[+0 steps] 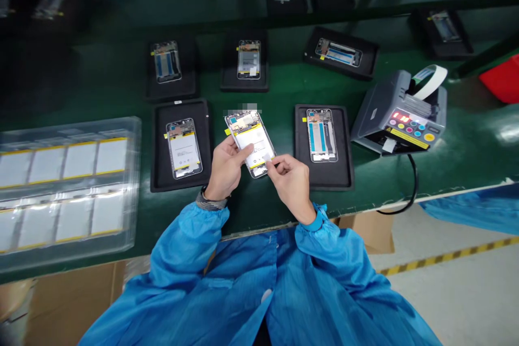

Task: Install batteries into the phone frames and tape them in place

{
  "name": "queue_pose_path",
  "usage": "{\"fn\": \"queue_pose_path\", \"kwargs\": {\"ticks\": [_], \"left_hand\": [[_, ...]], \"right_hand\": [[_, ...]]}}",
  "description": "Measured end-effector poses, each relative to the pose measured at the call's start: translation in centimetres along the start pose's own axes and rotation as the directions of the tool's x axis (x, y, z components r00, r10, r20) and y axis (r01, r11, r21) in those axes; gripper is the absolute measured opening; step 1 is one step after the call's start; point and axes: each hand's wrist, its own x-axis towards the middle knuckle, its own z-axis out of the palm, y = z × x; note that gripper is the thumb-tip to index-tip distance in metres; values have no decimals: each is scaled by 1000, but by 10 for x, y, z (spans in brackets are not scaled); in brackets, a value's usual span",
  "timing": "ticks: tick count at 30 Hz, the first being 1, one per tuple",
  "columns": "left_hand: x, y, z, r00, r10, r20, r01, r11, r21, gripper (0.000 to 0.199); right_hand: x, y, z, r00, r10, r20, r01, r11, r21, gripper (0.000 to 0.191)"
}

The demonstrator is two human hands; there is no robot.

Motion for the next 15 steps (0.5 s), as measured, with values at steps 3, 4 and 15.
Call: {"fn": "queue_pose_path", "kwargs": {"ticks": [3,4,15], "left_hand": [[0,0,0,1000,-1,-4,1,1000,10,55],[0,-1,0,1000,-3,-6,3,1000,11,56],[-1,7,-4,994,-27,106,29,1000,-11,54]], "right_hand": [[0,0,1,1000,-28,-7,27,996,-89,28],[0,0,0,999,-42,-7,41,990,-134,28],[24,-4,-24,968,-16,251,56,987,-151,51]]}}
